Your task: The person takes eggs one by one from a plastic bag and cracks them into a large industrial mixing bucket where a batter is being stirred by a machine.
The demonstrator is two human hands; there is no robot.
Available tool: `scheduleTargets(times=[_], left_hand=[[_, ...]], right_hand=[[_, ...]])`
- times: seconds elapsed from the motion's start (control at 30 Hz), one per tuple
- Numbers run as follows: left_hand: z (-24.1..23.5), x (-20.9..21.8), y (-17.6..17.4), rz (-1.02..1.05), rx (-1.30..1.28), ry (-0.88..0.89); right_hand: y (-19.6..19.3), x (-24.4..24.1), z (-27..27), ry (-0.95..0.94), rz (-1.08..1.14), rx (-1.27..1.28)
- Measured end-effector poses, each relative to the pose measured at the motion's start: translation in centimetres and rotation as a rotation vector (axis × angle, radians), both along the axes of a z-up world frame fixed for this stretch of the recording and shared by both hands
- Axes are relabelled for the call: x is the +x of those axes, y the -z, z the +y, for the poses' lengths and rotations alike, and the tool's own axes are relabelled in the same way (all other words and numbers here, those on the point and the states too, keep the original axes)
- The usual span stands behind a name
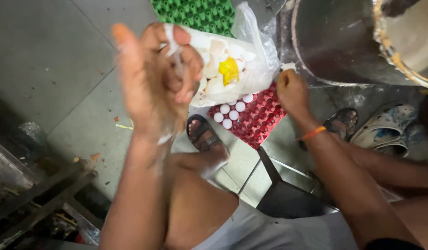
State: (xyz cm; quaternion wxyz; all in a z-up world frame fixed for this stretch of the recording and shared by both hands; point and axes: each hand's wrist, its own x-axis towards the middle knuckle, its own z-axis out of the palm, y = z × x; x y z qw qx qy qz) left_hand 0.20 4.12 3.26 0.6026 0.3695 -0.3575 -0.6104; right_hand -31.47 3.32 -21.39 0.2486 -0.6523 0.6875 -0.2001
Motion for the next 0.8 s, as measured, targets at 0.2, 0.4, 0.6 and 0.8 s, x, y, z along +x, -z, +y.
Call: scheduleTargets(times=[0.2,0.4,0.6,0.8], left_hand=[[0.9,2.4,0.6,0.180,0.007,-0.035],[0.5,3.2,1.0,0.173,0.008,-0.090],[0.6,3.3,2.2,0.197,-0.022,-0.137],[-0.5,3.2,3.6,0.192,0.004,-0.126]], right_hand=[[14.2,0.1,-0.2,0.063,-0.108,0.310],[16.8,-1.0,-1.3,0.028,-0.214,0.450],[8.7,-3.4,-0.3,0.322,-1.138,0.996],[-7.9,-5.1,3.7,-0.100,-1.353,0.778]])
